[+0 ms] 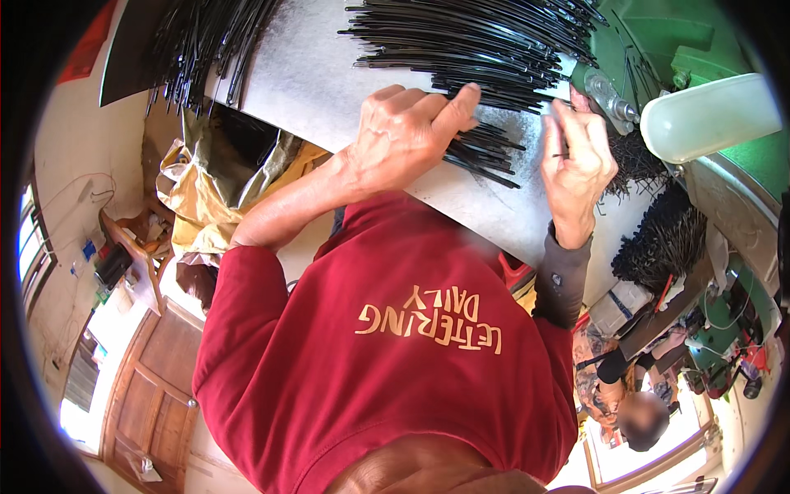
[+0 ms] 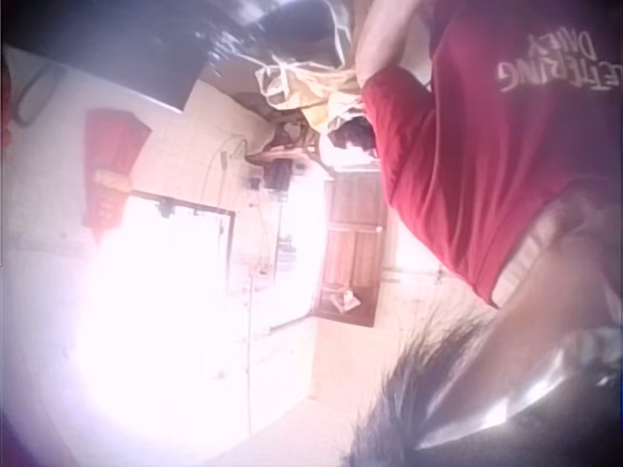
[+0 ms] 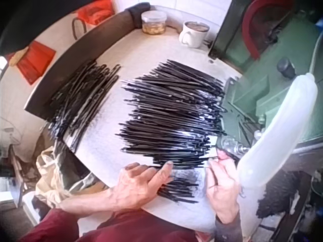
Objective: Use a crimping machine to process bundles of black metal rods.
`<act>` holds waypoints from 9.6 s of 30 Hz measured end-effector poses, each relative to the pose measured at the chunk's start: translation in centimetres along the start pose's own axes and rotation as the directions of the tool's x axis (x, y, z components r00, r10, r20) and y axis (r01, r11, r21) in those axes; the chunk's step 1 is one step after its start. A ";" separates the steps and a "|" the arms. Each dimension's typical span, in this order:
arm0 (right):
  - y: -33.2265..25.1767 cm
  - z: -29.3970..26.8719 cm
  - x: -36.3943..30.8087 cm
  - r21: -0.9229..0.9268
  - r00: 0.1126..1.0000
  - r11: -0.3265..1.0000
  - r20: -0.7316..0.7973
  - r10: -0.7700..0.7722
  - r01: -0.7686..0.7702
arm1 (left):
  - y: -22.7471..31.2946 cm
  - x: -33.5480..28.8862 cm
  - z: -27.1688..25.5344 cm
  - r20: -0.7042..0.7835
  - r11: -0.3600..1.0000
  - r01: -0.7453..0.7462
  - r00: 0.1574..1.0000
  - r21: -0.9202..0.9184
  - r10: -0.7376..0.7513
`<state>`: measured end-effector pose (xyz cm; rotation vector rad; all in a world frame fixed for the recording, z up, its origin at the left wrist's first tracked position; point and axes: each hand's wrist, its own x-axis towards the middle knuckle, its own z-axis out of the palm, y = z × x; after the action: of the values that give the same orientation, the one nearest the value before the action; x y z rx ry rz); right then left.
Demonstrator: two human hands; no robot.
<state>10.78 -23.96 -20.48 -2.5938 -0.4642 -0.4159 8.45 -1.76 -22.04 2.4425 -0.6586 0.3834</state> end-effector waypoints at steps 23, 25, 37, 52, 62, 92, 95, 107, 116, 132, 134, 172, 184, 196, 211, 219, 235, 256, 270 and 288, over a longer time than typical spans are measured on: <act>-0.1 0.5 0.7 0.124 0.996 0.990 0.043 -0.077 0.071 | -0.6 -0.8 -0.5 0.083 1.000 -0.013 0.996 0.013 0.012; 0.1 0.1 0.3 0.117 0.998 0.991 0.013 0.063 -0.064 | -0.6 -1.0 -0.8 0.091 1.000 0.002 0.996 0.003 -0.002; -0.8 0.4 -0.4 0.259 0.991 0.965 0.132 0.014 -0.048 | -0.4 -1.5 -0.9 0.069 0.999 0.034 0.997 -0.007 -0.034; -3.9 0.5 -2.8 0.694 0.955 0.678 0.045 0.293 -0.240 | 1.0 1.3 -1.3 0.012 0.988 -0.025 1.000 -0.154 0.027; -4.5 -0.1 -2.6 0.837 0.870 0.355 0.254 0.422 -0.416 | 1.2 1.7 -1.9 0.192 0.803 0.217 0.973 -0.554 -0.131; -10.6 1.6 -2.2 0.518 0.999 0.855 0.000 -0.037 0.032 | 4.4 -1.6 -1.0 0.139 0.089 0.192 0.899 -0.977 -0.416; -10.3 1.2 -2.9 0.487 0.998 0.872 0.001 -0.065 0.056 | 5.4 -2.0 -0.2 0.105 0.008 0.123 0.880 -0.992 -0.463; -7.8 1.0 -2.9 0.228 0.924 0.928 0.177 -0.338 0.295 | 4.5 -2.3 1.6 0.208 0.042 0.296 0.758 -0.954 -0.618; -7.0 -0.2 -3.4 0.123 0.981 0.987 -0.178 -0.078 0.101 | 7.4 2.4 1.0 0.210 0.006 0.230 0.896 -0.973 -0.391; -3.6 -1.4 -5.4 0.009 0.992 0.992 -0.019 -0.125 0.126 | 3.9 4.1 -0.1 -0.215 0.695 0.041 0.936 -0.718 -0.278; -2.7 -1.5 -5.5 -0.048 0.979 0.978 -0.001 -0.202 0.202 | 5.0 4.3 -1.7 -0.007 0.883 0.023 1.000 -0.469 -0.030; -2.2 -4.0 -9.0 0.350 0.975 0.937 -0.202 0.097 -0.020 | 9.0 -0.2 -0.6 0.863 -0.006 0.919 0.373 -0.395 0.342; -3.2 -4.5 -10.7 0.802 0.967 0.592 -0.083 0.240 -0.079 | 10.1 -1.5 0.7 0.826 -0.115 0.889 0.456 -0.444 0.331; -2.0 -3.9 -10.8 0.857 0.954 0.502 -0.045 0.297 -0.116 | 10.7 -0.3 1.8 0.850 -0.152 0.912 0.411 -0.381 0.330; 0.1 -4.2 -10.8 0.832 0.910 0.555 -0.220 0.351 -0.013 | 12.4 1.5 2.4 0.837 -0.016 0.852 0.518 -0.524 0.178; -0.9 -5.1 -10.4 0.895 0.890 0.446 -0.208 0.405 0.006 | 12.0 1.1 1.5 0.801 0.081 0.797 0.591 -0.599 0.096; -4.7 -3.6 -9.1 0.931 0.850 0.315 -0.312 0.425 0.184 | 11.2 -0.1 0.0 0.814 -0.241 0.819 0.561 -0.521 0.148; -3.4 -2.1 -9.7 0.543 0.892 0.818 -0.254 0.374 -0.189 | 7.7 -1.6 -1.1 0.800 -0.218 0.775 0.598 -0.593 -0.050; -0.5 -2.4 -6.0 0.802 0.874 0.403 0.281 0.396 -0.441 | 4.9 4.0 -1.7 0.705 -0.121 0.704 0.653 -0.699 -0.276; 0.6 -2.4 -2.2 0.804 0.854 0.449 0.135 0.502 -0.390 | 3.5 9.0 2.4 0.770 -0.284 0.721 0.626 -0.632 -0.123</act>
<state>8.52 -26.18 -19.52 -1.6410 0.1131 -0.1079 14.38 -8.94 -18.72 0.9233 0.0948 -0.8459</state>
